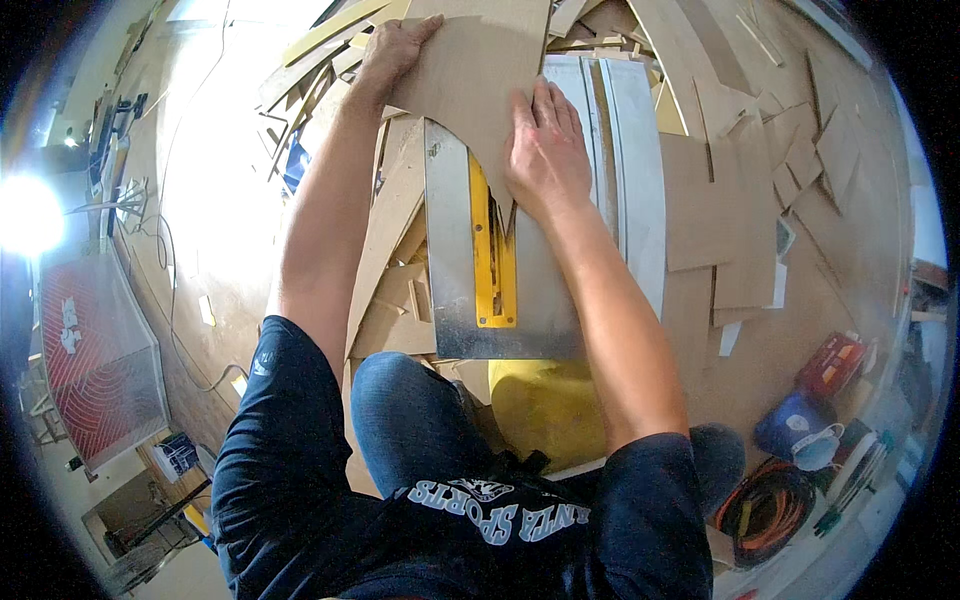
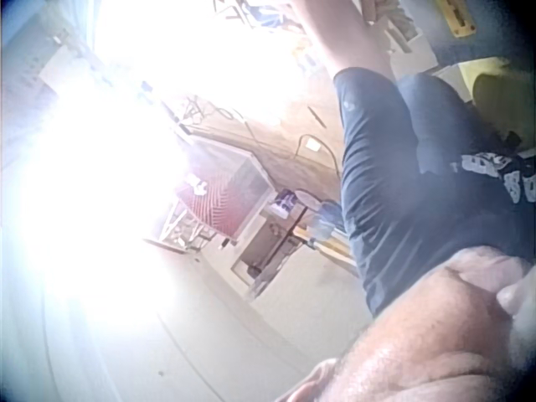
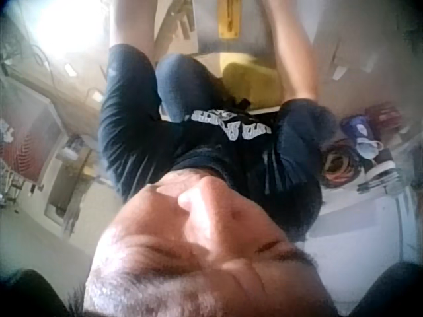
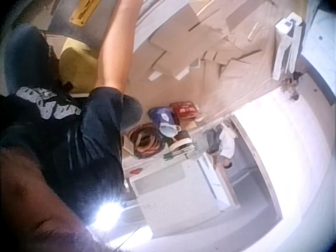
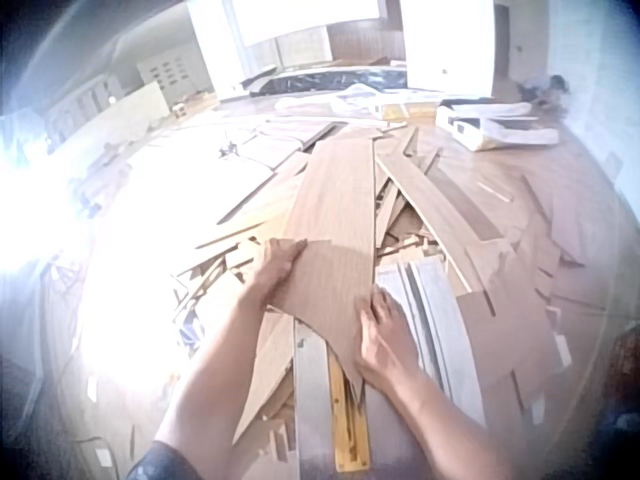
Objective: The person uses a table saw to cut a curved piece of laminate flooring while kneeling on the ground.
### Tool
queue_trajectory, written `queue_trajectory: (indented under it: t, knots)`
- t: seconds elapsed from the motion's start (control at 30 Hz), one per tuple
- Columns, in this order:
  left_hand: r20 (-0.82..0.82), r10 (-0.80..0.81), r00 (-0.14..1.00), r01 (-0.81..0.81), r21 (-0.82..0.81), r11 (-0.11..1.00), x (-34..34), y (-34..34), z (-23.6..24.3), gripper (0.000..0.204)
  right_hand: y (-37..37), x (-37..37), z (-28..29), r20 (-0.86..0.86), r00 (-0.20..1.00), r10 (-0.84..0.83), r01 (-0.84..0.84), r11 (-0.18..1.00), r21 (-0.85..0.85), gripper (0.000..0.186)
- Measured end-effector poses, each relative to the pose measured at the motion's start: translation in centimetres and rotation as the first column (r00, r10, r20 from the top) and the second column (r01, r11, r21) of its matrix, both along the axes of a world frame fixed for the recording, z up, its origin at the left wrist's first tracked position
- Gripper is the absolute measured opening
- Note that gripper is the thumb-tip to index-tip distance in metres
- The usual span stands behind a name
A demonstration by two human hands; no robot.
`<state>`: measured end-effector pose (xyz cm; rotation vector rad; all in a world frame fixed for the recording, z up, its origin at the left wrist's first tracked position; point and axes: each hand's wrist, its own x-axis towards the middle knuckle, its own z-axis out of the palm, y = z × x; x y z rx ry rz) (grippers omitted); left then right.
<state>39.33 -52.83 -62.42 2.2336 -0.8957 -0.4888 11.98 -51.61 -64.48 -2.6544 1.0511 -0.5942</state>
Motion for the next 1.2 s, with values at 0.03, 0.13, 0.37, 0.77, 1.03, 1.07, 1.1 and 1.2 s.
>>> queue_trajectory:
  t: [0.03, 0.13, 0.37, 0.77, 1.03, 1.07, 1.1, 1.2]
  knots:
    - [0.032, -0.019, 0.999, 0.018, 0.026, 1.000, 0.6, -0.1, 0.1, 0.085, 0.1, 0.0, 0.2, -0.004, 1.000, 0.004, -0.004, 1.000, 0.003, 0.049]
    - [0.072, 0.020, 0.997, -0.024, 0.048, 0.999, 0.9, -0.2, 0.0, 0.082, 0.2, 0.1, 0.0, 0.017, 1.000, 0.005, -0.005, 1.000, -0.022, 0.049]
    - [0.050, -0.059, 0.997, 0.057, 0.029, 0.998, 0.0, 0.6, 1.2, 0.085, 0.3, -0.3, -0.1, 0.015, 1.000, 0.010, -0.009, 1.000, -0.028, 0.049]
    - [0.034, -0.014, 0.999, 0.014, 0.011, 1.000, -0.6, 1.1, 0.5, 0.081, 0.4, -0.8, -0.4, -0.012, 1.000, 0.013, -0.013, 1.000, -0.021, 0.049]
    - [0.047, -0.007, 0.999, 0.006, 0.016, 1.000, -1.3, 1.3, 0.6, 0.088, 0.4, -1.4, -0.9, 0.008, 1.000, 0.023, -0.023, 0.998, -0.053, 0.047]
    - [0.081, -0.016, 0.997, 0.013, 0.041, 0.999, -1.0, 1.1, 0.6, 0.088, 0.5, -1.3, -0.8, 0.004, 1.000, 0.015, -0.015, 0.998, -0.055, 0.047]
    - [0.082, -0.013, 0.997, 0.009, 0.053, 0.999, -0.7, 1.1, 0.5, 0.089, 0.6, -1.2, -0.7, 0.000, 1.000, 0.007, -0.007, 0.998, -0.058, 0.047]
    - [0.077, -0.009, 0.997, 0.004, 0.068, 0.998, -0.5, 1.2, 0.3, 0.089, 0.9, -1.2, -0.2, 0.002, 1.000, 0.008, -0.008, 0.999, -0.043, 0.046]
